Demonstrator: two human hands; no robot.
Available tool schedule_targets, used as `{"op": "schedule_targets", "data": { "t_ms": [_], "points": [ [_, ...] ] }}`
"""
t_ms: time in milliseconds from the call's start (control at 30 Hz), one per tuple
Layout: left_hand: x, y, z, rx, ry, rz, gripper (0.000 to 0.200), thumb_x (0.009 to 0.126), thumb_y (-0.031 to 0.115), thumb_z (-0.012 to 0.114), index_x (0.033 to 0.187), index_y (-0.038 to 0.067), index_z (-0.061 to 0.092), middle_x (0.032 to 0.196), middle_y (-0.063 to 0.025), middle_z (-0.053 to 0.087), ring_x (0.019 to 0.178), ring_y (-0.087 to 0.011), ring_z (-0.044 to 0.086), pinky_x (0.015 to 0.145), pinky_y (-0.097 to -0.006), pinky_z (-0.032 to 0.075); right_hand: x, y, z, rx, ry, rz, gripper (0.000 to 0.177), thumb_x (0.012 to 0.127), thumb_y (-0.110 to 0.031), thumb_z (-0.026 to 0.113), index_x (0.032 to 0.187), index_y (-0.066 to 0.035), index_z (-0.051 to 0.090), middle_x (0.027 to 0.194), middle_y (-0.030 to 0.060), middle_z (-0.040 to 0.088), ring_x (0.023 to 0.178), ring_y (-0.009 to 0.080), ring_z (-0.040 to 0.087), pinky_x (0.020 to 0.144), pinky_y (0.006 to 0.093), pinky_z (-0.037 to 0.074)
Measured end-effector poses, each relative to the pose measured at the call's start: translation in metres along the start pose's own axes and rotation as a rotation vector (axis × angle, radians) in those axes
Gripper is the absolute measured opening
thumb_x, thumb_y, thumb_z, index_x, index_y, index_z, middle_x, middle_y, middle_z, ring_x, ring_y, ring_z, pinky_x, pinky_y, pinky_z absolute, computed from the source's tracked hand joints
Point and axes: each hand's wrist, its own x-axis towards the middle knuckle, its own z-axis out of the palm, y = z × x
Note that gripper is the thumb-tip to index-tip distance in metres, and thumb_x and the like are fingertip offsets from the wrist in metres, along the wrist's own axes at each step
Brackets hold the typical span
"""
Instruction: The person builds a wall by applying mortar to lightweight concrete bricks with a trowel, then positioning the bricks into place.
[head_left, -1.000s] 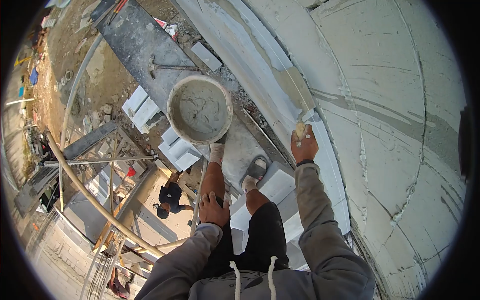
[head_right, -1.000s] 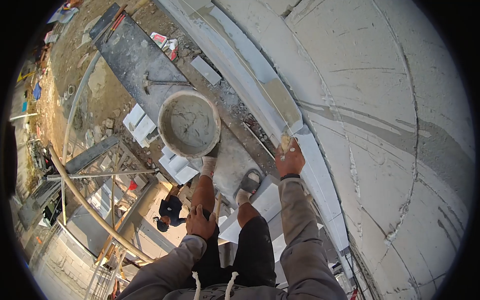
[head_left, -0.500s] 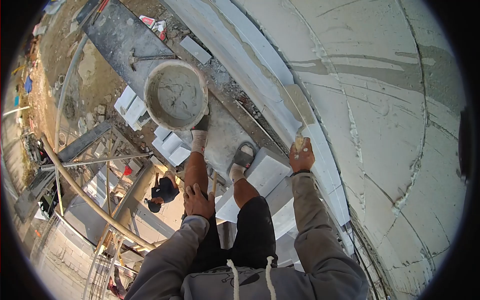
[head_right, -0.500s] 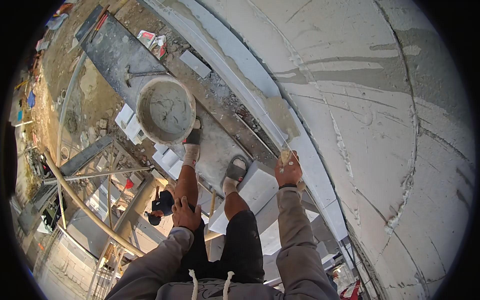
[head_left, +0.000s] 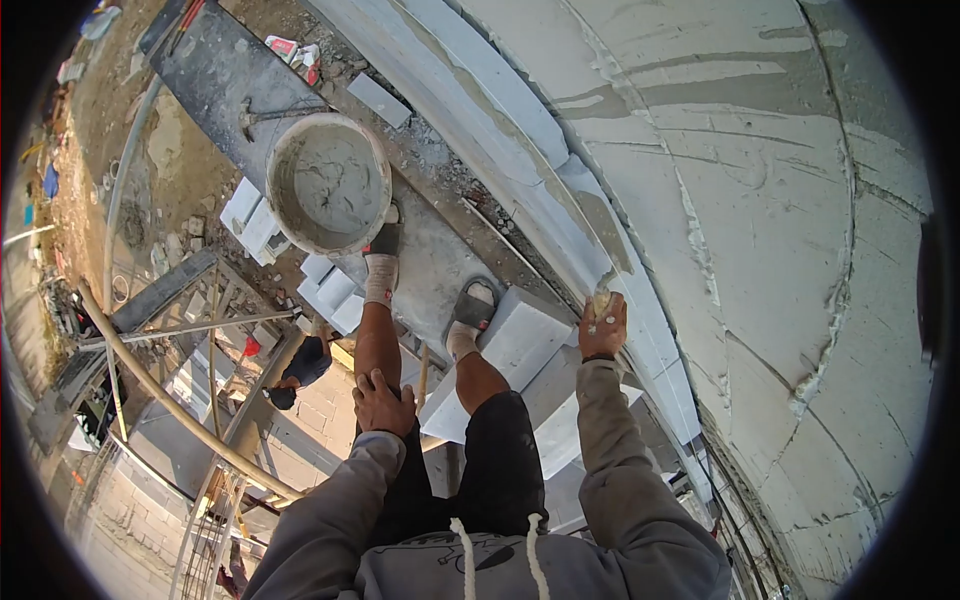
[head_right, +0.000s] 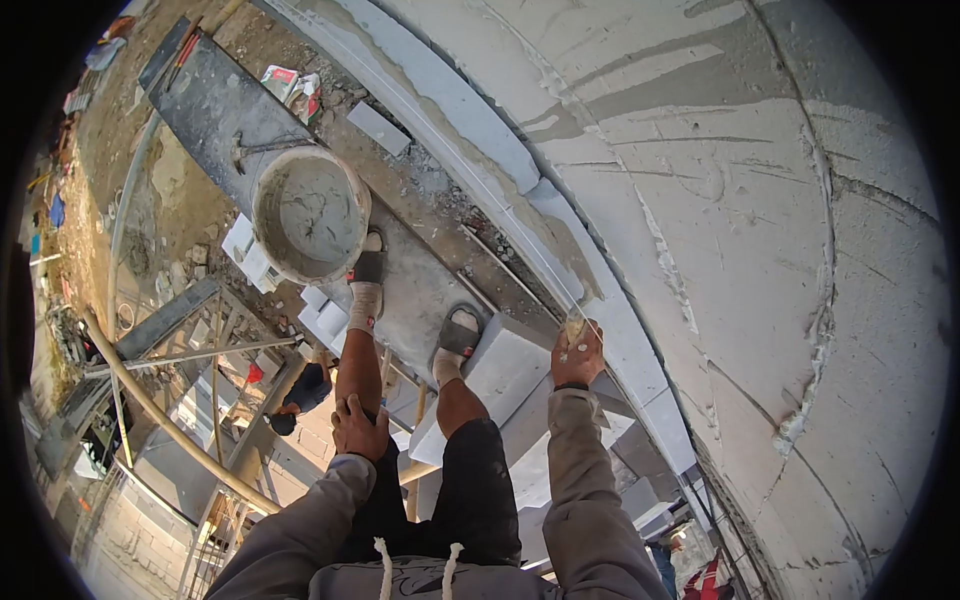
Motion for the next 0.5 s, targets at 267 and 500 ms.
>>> {"op": "schedule_targets", "data": {
  "t_ms": [267,500],
  "points": [
    [0.002,0.000,0.005,0.017,0.030,0.037,0.066,0.076,0.031,0.064,0.126,-0.002,0.036,0.127,-0.0291,0.037,0.114,-0.0470,0.040,0.093,-0.0533,0.038,-0.010,-0.022,0.039,-0.006,-0.043,0.228,0.050,0.078,-0.029,0.068,0.109,0.005,0.049,0.100,0.0225,0.050,0.094,0.0389,0.048,0.083,0.0455,0.039],
    [0.002,-0.002,0.007,0.015,0.022,0.018,0.067,0.075,0.030,0.064,0.127,-0.002,0.036,0.128,-0.0285,0.036,0.117,-0.0466,0.037,0.095,-0.0523,0.036,-0.019,-0.083,0.146,0.496,0.113,0.443,0.069,0.078,-0.031,0.068,0.124,0.010,0.037,0.119,0.0253,0.047,0.114,0.0387,0.042,0.098,0.0421,0.032]
  ]
}}
